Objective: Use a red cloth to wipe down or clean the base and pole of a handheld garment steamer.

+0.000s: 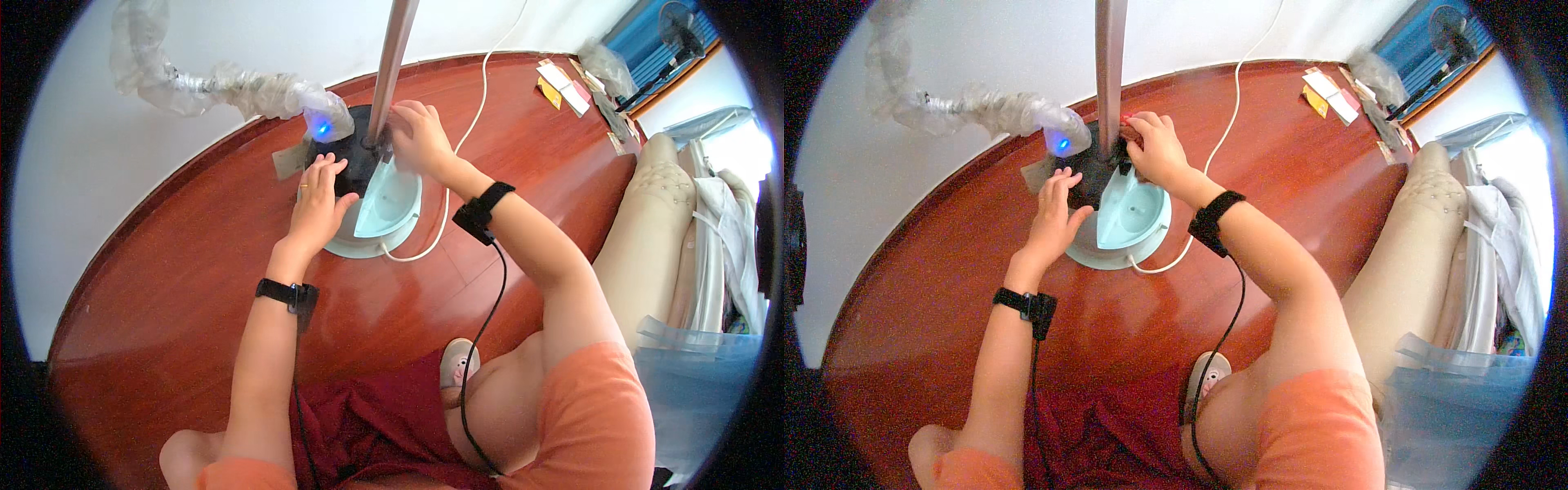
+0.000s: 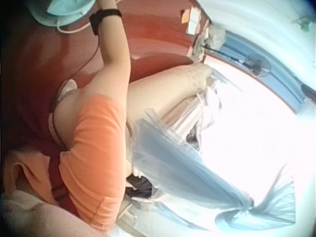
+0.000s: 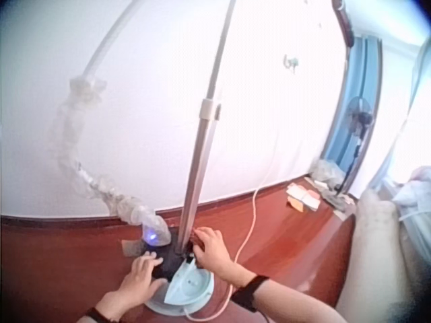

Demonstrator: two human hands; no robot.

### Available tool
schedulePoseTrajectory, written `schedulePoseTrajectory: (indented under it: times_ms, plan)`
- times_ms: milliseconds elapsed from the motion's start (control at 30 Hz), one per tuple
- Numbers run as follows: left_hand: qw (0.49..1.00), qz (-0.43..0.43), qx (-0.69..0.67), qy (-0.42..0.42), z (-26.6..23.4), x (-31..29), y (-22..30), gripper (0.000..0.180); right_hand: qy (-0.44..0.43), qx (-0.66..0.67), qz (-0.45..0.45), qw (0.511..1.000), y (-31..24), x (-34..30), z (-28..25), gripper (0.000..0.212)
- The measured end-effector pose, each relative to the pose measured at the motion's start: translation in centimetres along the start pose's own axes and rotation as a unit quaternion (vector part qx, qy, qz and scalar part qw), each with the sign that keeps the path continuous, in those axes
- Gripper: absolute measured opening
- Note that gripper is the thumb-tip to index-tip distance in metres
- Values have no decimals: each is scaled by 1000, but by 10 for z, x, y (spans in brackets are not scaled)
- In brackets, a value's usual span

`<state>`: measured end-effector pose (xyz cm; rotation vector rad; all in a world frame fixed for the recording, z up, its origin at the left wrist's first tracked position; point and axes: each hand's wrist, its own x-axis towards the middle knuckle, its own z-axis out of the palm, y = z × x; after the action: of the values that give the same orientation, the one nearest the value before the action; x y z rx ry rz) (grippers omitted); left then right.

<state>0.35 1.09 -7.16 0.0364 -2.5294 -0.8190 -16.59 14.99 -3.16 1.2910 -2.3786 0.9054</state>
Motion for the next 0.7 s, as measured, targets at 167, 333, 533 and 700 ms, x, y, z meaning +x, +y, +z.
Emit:
schedulePoseTrajectory:
  times_ms: [167,333,533,700]
  plan:
    - [1000,-1,-4,16,-1,1,-1,54,39,26,-6,999,-27,-17,-10,26]
    - [999,-16,-32,38,3,1,-3,56,-57,34,-163,984,-40,-34,-11,23]
    - [990,-42,-132,39,-31,11,2,52,-49,65,-132,988,-91,9,-34,31]
    - [869,-185,-445,112,-50,16,3,38,-1,27,-170,985,-94,-4,-4,47]
